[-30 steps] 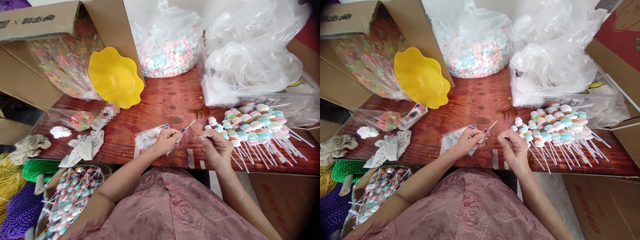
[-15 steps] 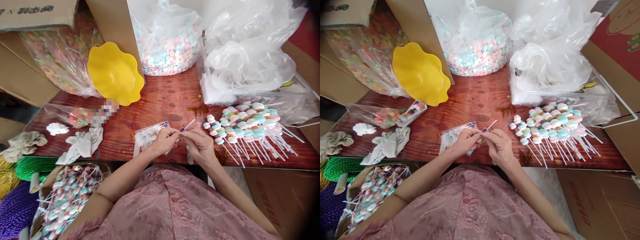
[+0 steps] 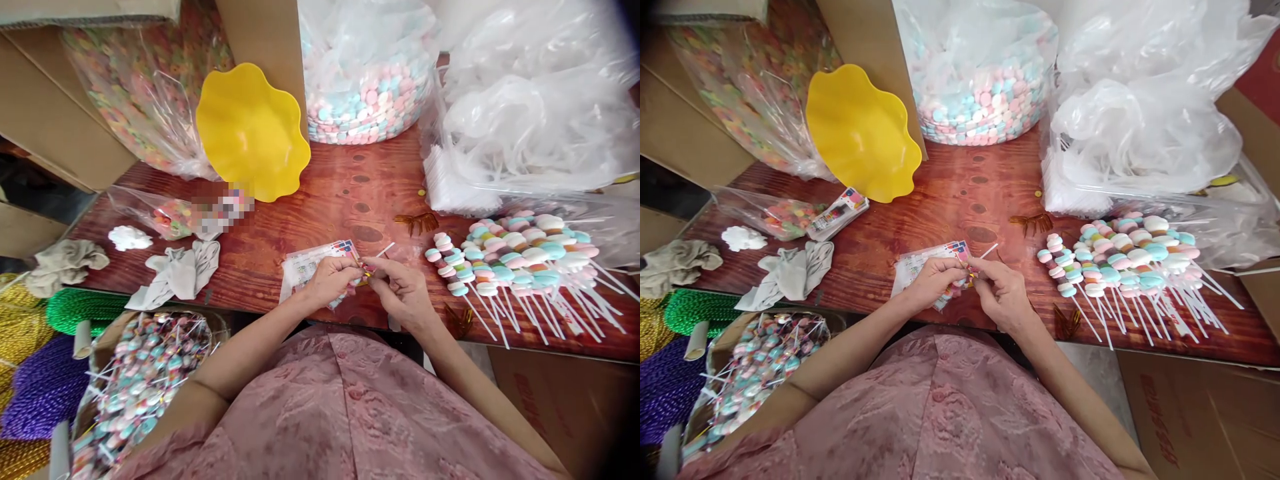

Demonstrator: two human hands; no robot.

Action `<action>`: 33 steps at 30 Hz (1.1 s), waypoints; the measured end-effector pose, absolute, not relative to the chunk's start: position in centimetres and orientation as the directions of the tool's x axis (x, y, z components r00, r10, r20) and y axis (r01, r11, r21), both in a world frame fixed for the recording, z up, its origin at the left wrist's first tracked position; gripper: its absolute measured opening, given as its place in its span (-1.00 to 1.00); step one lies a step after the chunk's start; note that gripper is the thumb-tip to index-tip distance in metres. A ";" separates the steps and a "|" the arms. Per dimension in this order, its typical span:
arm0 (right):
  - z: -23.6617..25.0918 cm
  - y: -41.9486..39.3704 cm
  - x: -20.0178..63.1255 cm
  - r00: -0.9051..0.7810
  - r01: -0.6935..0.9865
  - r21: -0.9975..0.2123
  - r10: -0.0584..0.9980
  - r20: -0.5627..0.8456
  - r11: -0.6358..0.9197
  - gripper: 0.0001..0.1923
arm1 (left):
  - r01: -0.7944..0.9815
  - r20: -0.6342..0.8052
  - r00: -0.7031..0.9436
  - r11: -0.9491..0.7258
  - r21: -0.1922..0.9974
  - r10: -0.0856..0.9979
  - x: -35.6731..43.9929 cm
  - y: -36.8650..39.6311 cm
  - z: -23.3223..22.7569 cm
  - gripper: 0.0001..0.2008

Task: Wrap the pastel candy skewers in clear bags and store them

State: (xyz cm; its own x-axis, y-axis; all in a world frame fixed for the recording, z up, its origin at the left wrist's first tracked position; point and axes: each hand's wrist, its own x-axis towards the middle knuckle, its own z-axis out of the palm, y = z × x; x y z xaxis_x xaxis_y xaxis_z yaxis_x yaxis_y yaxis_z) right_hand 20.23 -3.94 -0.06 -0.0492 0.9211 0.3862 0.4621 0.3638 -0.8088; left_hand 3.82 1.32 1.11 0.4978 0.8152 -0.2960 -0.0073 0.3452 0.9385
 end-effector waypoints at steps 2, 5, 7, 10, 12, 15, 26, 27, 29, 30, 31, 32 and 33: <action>0.1 -4.4 19.7 0.087 0.458 -0.842 0.928 0.363 0.286 -0.77 | -0.027 -0.261 0.479 0.311 0.950 0.838 3.7 1.5 1.0 -0.78; 0.0 -5.0 18.9 0.269 0.351 -0.928 0.935 0.230 0.127 -0.85 | -0.030 -0.157 0.463 0.192 0.981 0.872 3.9 1.7 0.8 -0.74; -0.3 -4.9 18.6 0.302 0.183 -0.982 0.948 0.103 0.048 -0.84 | -0.010 -0.057 0.472 0.070 0.997 0.880 4.1 1.6 0.8 -0.73; -0.6 -4.2 18.8 0.289 -0.083 -0.996 0.955 -0.058 -0.035 -0.80 | 0.042 0.106 0.490 -0.145 0.989 0.865 4.5 1.6 1.0 -0.69; -0.7 -3.8 19.3 0.215 -0.211 -0.971 0.964 -0.156 -0.111 -0.75 | 0.085 0.189 0.507 -0.267 0.960 0.841 4.5 1.6 1.3 -0.66; -0.7 -3.3 20.0 -0.041 -0.260 -0.935 0.971 -0.237 -0.240 -0.68 | 0.138 0.268 0.574 -0.414 0.900 0.774 4.3 1.6 1.7 -0.66; 2.3 -5.3 21.8 -0.506 0.367 -0.584 0.683 0.527 0.724 -0.86 | 0.347 -0.496 0.846 0.502 0.792 0.196 2.2 2.4 3.7 -0.86; 2.5 -5.7 21.7 -0.576 0.382 -0.402 0.554 0.601 0.833 -0.82 | 0.365 -0.501 0.858 0.556 0.747 0.110 2.1 2.4 3.5 -0.85; 2.8 -6.2 21.7 -0.660 0.367 -0.153 0.372 0.652 0.918 -0.79 | 0.413 -0.503 0.864 0.597 0.688 -0.019 1.9 2.4 3.1 -0.85; 2.9 -6.3 21.6 -0.677 0.353 -0.105 0.331 0.658 0.930 -0.79 | 0.437 -0.502 0.862 0.596 0.674 -0.065 1.9 2.4 3.0 -0.85; 3.1 -6.3 21.7 -0.688 0.337 -0.085 0.307 0.657 0.938 -0.79 | 0.454 -0.498 0.861 0.590 0.668 -0.099 1.9 2.3 3.0 -0.85; 3.2 -6.3 21.7 -0.703 0.322 -0.081 0.296 0.647 0.943 -0.79 | 0.465 -0.490 0.862 0.580 0.668 -0.127 1.9 2.3 3.0 -0.85; 3.5 -6.1 21.7 -0.722 0.308 -0.084 0.290 0.628 0.948 -0.79 | 0.473 -0.481 0.864 0.565 0.676 -0.148 1.9 2.2 3.1 -0.85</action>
State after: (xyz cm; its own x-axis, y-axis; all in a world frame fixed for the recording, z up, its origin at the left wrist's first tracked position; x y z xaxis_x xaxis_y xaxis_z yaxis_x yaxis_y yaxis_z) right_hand 21.74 -6.13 3.45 -0.7219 0.2899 0.6284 0.3078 0.9478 -0.0837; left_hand 1.93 2.22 3.08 0.8640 -0.1480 -0.4812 0.4732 0.5651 0.6759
